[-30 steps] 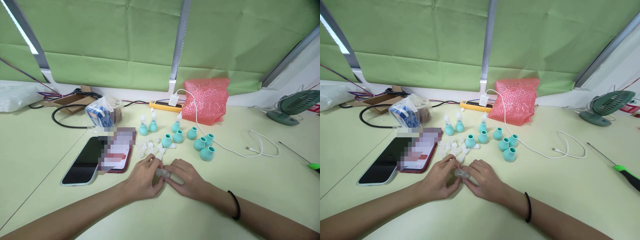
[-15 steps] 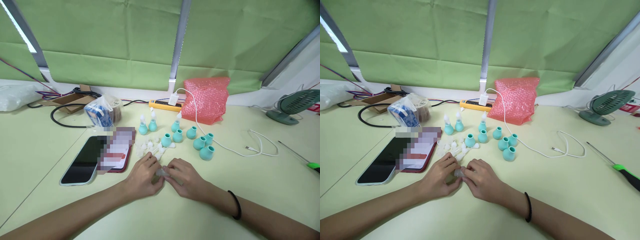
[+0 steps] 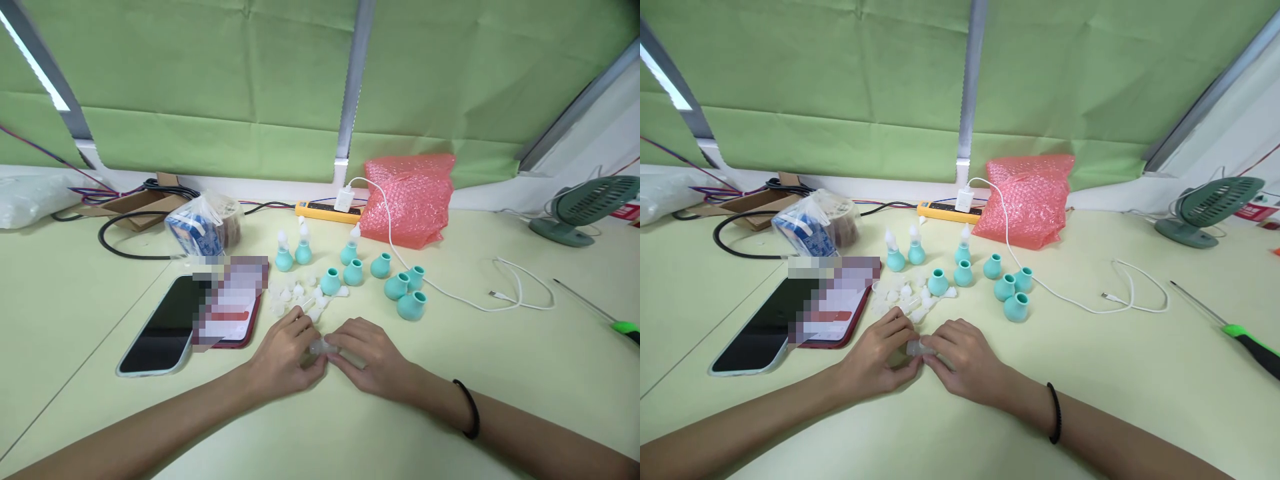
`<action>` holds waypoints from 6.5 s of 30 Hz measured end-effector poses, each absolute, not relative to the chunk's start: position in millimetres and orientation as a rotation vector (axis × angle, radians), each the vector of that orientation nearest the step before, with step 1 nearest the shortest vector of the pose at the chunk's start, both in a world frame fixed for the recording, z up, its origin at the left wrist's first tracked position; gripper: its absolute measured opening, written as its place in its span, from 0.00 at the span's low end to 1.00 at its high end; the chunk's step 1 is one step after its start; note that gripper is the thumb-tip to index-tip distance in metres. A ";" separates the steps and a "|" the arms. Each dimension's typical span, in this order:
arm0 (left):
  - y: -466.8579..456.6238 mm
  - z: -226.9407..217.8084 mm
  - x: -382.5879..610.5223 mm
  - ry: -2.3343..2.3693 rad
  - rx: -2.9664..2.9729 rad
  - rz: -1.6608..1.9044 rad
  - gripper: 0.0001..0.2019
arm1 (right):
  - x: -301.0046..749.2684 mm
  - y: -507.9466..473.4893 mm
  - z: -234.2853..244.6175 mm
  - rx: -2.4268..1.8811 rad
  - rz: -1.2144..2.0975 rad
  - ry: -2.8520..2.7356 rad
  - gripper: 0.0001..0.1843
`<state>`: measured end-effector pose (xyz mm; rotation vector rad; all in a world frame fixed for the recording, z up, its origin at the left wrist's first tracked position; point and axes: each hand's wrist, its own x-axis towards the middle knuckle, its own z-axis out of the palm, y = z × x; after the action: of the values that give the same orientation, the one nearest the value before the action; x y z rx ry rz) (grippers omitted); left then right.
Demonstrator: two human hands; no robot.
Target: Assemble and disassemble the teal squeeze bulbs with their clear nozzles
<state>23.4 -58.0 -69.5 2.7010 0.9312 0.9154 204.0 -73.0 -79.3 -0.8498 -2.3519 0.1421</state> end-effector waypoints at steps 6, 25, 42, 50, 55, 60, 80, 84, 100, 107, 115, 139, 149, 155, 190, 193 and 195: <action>-57.6 -71.6 22.4 0.916 2.691 0.929 0.03 | 204.3 -71.6 -77.5 -0.832 0.152 -2.367 0.07; -57.1 -71.3 20.8 0.818 2.750 0.927 0.14 | 232.2 -57.5 -15.5 -1.110 -0.266 -2.407 0.19; -56.4 -74.9 21.0 0.628 2.611 1.099 0.09 | 294.0 -47.8 27.1 -1.916 0.011 -2.670 0.05; -64.5 -66.2 21.7 0.474 2.291 1.432 0.22 | 249.6 -73.1 26.2 -1.340 0.277 -2.709 0.03; -69.4 -67.6 22.0 0.354 2.209 1.469 0.23 | 215.0 -82.6 -6.6 -1.088 0.427 -2.555 0.06; -71.0 -70.2 23.0 0.416 2.268 1.347 0.22 | 205.6 -83.0 -21.0 -1.066 0.605 -2.327 0.10; -74.1 -61.6 25.0 0.746 2.227 0.861 0.22 | 213.4 -87.3 -2.9 -0.998 0.435 -2.377 0.04; -72.2 -59.0 25.1 0.733 2.220 0.942 0.14 | 218.7 -85.1 3.3 -1.056 0.399 -2.471 0.09; -68.3 -60.7 23.0 0.777 2.260 1.188 0.12 | 221.8 -79.2 -2.2 -1.066 0.125 -2.865 0.15; -66.6 -62.5 22.6 0.805 2.208 1.290 0.13 | 219.3 -77.4 -13.8 -1.096 0.142 -2.732 0.17; -66.2 -63.4 22.6 0.801 2.215 1.316 0.12 | 215.2 -70.2 -23.3 -1.227 1.316 -2.149 0.20; -69.3 -67.1 23.6 0.729 2.451 1.260 0.10 | 214.0 -61.0 -35.2 -1.188 2.419 -1.270 0.23; -69.1 -67.6 22.6 0.617 2.497 1.333 0.13 | 215.2 -56.9 -39.2 -1.014 2.692 -1.182 0.22; -69.9 -68.3 22.6 0.579 2.509 1.350 0.14 | 216.8 -55.1 -45.6 -0.869 2.884 -1.082 0.22; -72.2 -64.9 22.8 0.701 2.320 1.342 0.11 | 222.1 -37.2 -69.7 -1.280 -0.225 -2.500 0.15; -72.3 -63.2 22.2 0.752 2.254 1.331 0.11 | 224.1 -39.2 -62.5 -1.328 -0.198 -2.572 0.12; -72.4 -61.5 21.7 0.784 2.214 1.304 0.11 | 226.3 -39.9 -56.1 -1.322 -0.169 -2.631 0.10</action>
<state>21.7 -72.4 -61.5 2.2136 0.7838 1.3042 226.3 -39.9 -56.1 -1.3224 -2.6313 -0.1686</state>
